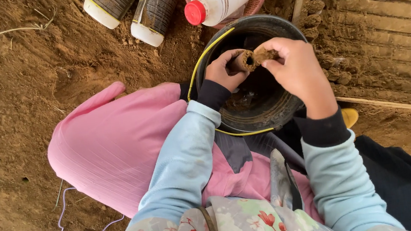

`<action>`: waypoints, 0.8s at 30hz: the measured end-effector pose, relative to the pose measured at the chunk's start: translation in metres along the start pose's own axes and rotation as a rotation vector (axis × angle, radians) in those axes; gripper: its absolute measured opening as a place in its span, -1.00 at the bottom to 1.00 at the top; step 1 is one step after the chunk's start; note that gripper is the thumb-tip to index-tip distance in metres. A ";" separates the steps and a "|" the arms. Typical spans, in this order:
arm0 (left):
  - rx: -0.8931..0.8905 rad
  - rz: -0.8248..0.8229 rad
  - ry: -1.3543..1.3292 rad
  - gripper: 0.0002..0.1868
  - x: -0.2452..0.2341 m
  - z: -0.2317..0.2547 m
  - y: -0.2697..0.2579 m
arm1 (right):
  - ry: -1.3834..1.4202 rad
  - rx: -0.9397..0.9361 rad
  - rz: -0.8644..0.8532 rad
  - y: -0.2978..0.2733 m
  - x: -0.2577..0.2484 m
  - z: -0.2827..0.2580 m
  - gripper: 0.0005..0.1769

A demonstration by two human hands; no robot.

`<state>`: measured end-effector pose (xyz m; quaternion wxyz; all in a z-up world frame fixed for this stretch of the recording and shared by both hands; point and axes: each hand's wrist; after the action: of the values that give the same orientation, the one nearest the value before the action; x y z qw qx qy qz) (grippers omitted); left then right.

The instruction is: The person sits on the ground and repeatedly scoops a dark, moist substance from a bucket using a small metal scoop. They then use their hands to shape the substance into small, round patties and place them in a wooden tray next to them.

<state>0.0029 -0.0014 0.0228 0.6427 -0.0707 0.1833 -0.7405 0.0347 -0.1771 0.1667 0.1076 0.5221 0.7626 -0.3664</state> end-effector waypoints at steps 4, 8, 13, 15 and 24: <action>0.004 0.008 0.024 -0.48 0.002 -0.003 0.000 | -0.052 -0.088 0.009 -0.011 0.005 -0.019 -0.62; -0.011 0.013 0.043 -0.48 0.002 -0.003 0.000 | -0.128 -0.206 -0.039 -0.024 0.003 -0.039 -0.55; -0.026 0.016 0.016 -0.45 0.000 -0.001 -0.001 | -0.225 -0.269 -0.165 -0.021 0.006 -0.030 -0.21; -0.017 0.017 0.039 -0.44 0.001 -0.001 0.001 | -0.361 -0.363 -0.188 -0.014 0.011 -0.016 0.14; 0.003 -0.060 0.054 -0.44 0.007 -0.031 0.011 | -0.449 -0.594 -0.041 0.004 0.058 0.052 0.14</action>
<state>0.0010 -0.0038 -0.0109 0.6150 -0.0555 0.1972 -0.7614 0.0016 -0.1697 0.0961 0.4116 0.3593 0.8035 -0.2365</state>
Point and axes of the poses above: each hand's wrist, its own y-axis towards the middle knuckle, its own x-axis out of the palm, z = x × y, and after that the axes turned 4 degrees about -x, right-handed
